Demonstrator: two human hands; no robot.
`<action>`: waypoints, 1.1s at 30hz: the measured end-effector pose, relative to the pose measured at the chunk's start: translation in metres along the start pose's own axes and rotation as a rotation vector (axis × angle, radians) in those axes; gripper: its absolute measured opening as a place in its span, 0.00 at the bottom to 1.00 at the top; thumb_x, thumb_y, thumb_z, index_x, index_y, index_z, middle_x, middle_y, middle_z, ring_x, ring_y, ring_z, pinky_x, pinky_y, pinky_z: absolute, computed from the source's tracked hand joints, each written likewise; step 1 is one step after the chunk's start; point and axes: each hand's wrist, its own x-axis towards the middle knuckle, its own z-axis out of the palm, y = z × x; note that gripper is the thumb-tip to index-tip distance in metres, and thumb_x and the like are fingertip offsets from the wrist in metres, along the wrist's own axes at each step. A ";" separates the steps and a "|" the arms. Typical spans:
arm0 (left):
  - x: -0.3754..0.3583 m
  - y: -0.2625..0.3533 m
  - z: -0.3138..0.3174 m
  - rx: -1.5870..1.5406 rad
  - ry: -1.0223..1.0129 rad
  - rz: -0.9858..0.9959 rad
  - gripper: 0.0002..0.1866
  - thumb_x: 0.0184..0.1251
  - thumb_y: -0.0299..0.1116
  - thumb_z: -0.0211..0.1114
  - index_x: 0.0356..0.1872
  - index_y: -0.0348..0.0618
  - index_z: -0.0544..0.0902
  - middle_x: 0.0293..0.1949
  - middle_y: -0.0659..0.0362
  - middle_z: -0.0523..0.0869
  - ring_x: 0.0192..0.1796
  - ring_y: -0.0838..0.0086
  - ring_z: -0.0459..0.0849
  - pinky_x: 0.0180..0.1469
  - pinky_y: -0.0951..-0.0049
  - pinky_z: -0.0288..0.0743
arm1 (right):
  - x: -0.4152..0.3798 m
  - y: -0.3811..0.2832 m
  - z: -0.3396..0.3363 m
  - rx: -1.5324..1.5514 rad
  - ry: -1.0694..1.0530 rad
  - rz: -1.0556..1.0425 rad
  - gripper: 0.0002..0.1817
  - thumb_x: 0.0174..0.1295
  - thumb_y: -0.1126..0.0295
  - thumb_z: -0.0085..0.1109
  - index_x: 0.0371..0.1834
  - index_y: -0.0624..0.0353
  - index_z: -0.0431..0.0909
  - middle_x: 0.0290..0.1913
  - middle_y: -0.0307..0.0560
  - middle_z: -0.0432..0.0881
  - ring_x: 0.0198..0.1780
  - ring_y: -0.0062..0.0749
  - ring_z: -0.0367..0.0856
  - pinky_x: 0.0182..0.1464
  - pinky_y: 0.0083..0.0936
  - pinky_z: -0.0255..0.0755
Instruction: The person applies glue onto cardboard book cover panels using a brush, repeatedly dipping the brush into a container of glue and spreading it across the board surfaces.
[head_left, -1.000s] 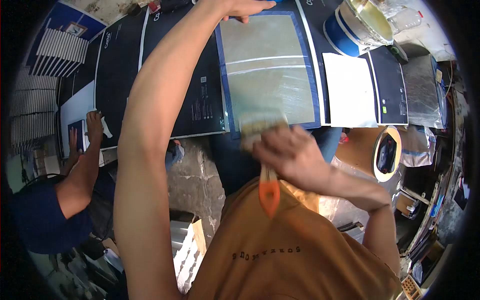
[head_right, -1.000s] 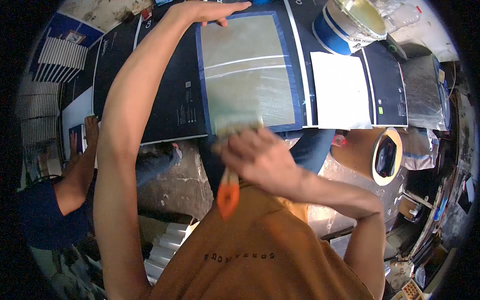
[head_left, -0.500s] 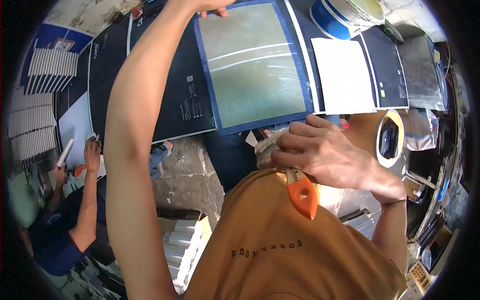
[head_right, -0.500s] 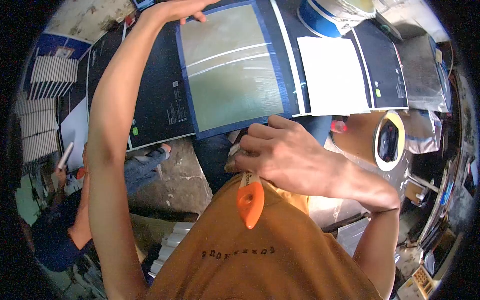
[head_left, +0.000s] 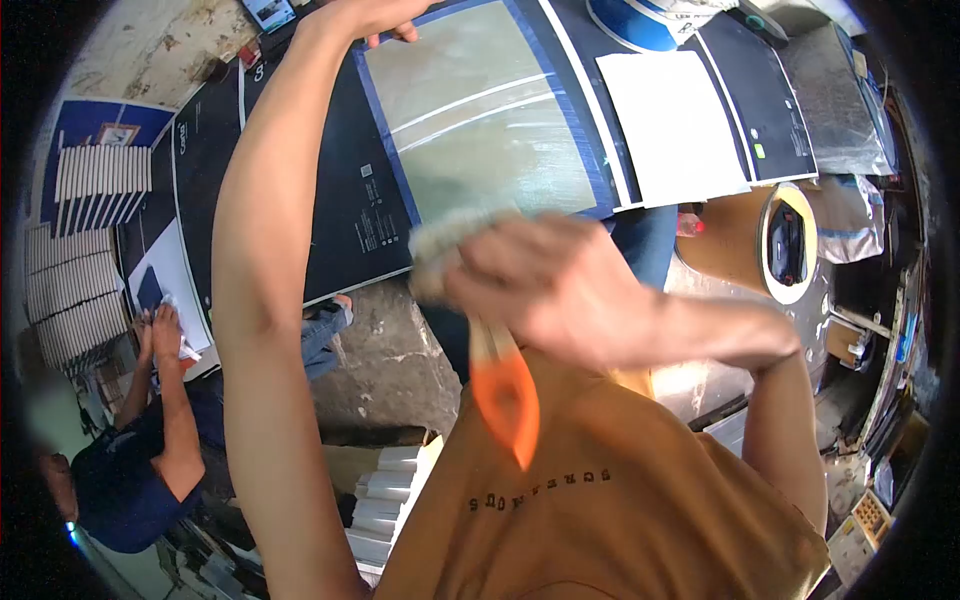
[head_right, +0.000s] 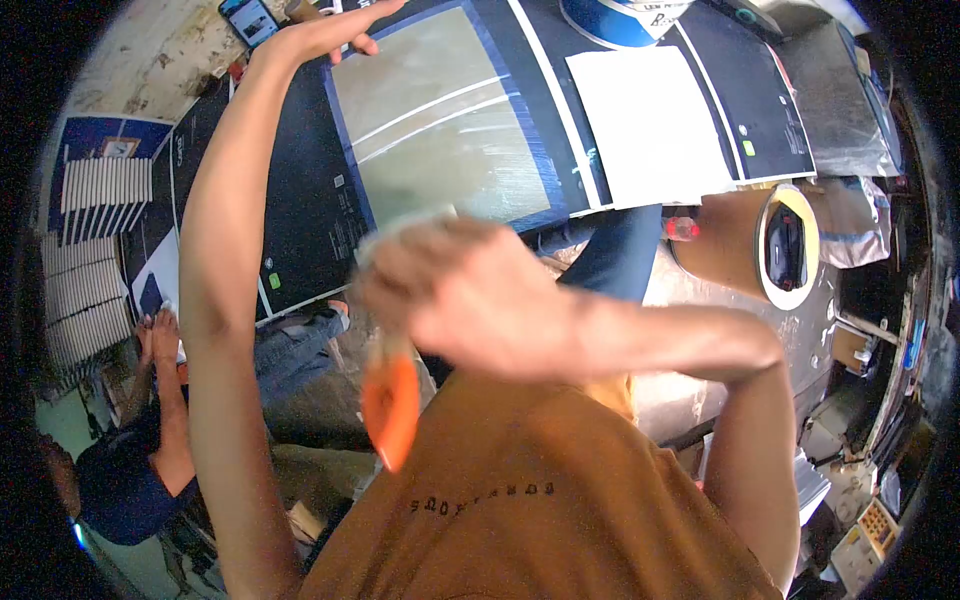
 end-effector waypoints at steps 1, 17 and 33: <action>0.000 -0.003 -0.001 0.011 -0.006 -0.030 0.61 0.61 0.83 0.28 0.77 0.33 0.56 0.75 0.45 0.64 0.77 0.54 0.62 0.77 0.59 0.51 | 0.010 0.012 0.008 -0.017 0.019 0.031 0.10 0.49 0.68 0.61 0.37 0.55 0.80 0.35 0.42 0.77 0.41 0.36 0.82 0.40 0.32 0.79; 0.053 -0.049 0.002 0.076 0.227 0.444 0.36 0.73 0.66 0.37 0.80 0.74 0.51 0.73 0.59 0.71 0.59 0.74 0.79 0.44 0.70 0.70 | 0.018 0.113 -0.007 0.052 -0.002 -0.097 0.10 0.50 0.74 0.62 0.37 0.56 0.81 0.38 0.47 0.80 0.42 0.47 0.82 0.42 0.39 0.79; 0.027 -0.021 0.006 0.082 0.292 0.156 0.48 0.62 0.79 0.38 0.80 0.68 0.54 0.55 0.58 0.87 0.27 0.73 0.64 0.67 0.56 0.60 | -0.026 0.119 -0.043 0.015 -0.036 -0.012 0.16 0.52 0.73 0.64 0.46 0.53 0.84 0.39 0.42 0.80 0.48 0.41 0.81 0.43 0.38 0.78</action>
